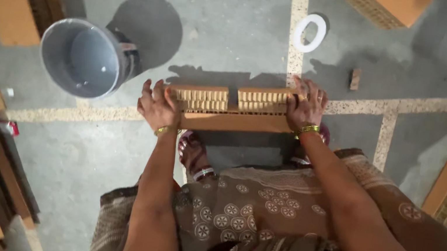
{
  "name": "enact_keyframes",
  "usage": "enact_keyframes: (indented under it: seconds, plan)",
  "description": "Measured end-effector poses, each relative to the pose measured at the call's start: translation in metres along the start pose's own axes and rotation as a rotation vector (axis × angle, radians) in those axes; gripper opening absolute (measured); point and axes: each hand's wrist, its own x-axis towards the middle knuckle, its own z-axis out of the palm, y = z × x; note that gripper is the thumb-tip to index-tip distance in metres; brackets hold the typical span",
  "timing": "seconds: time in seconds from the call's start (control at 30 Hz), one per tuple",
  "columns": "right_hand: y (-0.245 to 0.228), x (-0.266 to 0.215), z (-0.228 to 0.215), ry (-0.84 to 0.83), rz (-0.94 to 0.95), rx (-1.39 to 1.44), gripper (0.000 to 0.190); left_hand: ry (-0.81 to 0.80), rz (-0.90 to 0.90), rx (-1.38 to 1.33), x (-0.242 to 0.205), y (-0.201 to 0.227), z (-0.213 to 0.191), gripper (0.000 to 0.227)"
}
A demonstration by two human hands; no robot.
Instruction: The person sits on the floor and assembles corrugated cardboard boxes by hand. They fold the flaps of the cardboard pieces and press the edges together to form the box structure, stacking the finished items nearby.
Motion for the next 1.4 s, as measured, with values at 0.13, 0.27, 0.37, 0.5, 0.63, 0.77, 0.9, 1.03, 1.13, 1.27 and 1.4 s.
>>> enact_keyframes:
  seconds: [0.13, 0.27, 0.37, 0.5, 0.63, 0.77, 0.9, 1.03, 1.13, 1.27, 1.4]
  plan:
    - [0.000, 0.008, -0.004, -0.040, 0.014, 0.040, 0.048, -0.042, 0.002, -0.056, 0.004, 0.004, -0.004, 0.041]
    - [0.002, 0.004, -0.002, -0.034, 0.003, -0.004, 0.049, 0.006, 0.030, -0.076, 0.002, 0.002, -0.002, 0.041]
    - [0.002, 0.000, 0.001, -0.043, 0.049, -0.003, 0.052, 0.041, 0.082, -0.007, -0.003, -0.001, -0.003, 0.040]
    - [0.006, 0.000, 0.008, -0.070, 0.013, -0.222, 0.055, 0.036, 0.273, 0.120, -0.010, 0.010, 0.006, 0.038]
    - [-0.019, 0.001, 0.027, 0.117, -0.228, -0.427, 0.062, -0.019, 0.526, 0.234, -0.039, 0.060, 0.042, 0.039]
    - [-0.075, -0.007, 0.050, 0.216, -0.422, -0.206, 0.045, -0.062, 0.587, -0.027, -0.067, 0.119, 0.062, 0.038]
    - [-0.086, -0.006, 0.045, 0.056, -0.298, 0.032, 0.043, -0.133, 0.521, -0.046, -0.069, 0.135, 0.049, 0.038]
    - [-0.086, 0.000, 0.039, -0.013, -0.264, 0.045, 0.044, -0.089, 0.533, -0.032, -0.064, 0.142, 0.046, 0.035]
    - [-0.085, -0.002, 0.048, -0.012, -0.264, 0.051, 0.043, -0.090, 0.525, -0.022, -0.066, 0.140, 0.048, 0.034]
    - [-0.079, -0.009, 0.051, -0.001, -0.285, 0.019, 0.048, -0.187, 0.476, -0.042, -0.069, 0.134, 0.049, 0.040]
    - [-0.088, -0.004, 0.052, -0.153, -0.313, -0.141, 0.069, -0.106, 0.596, -0.030, -0.071, 0.113, 0.065, 0.044]
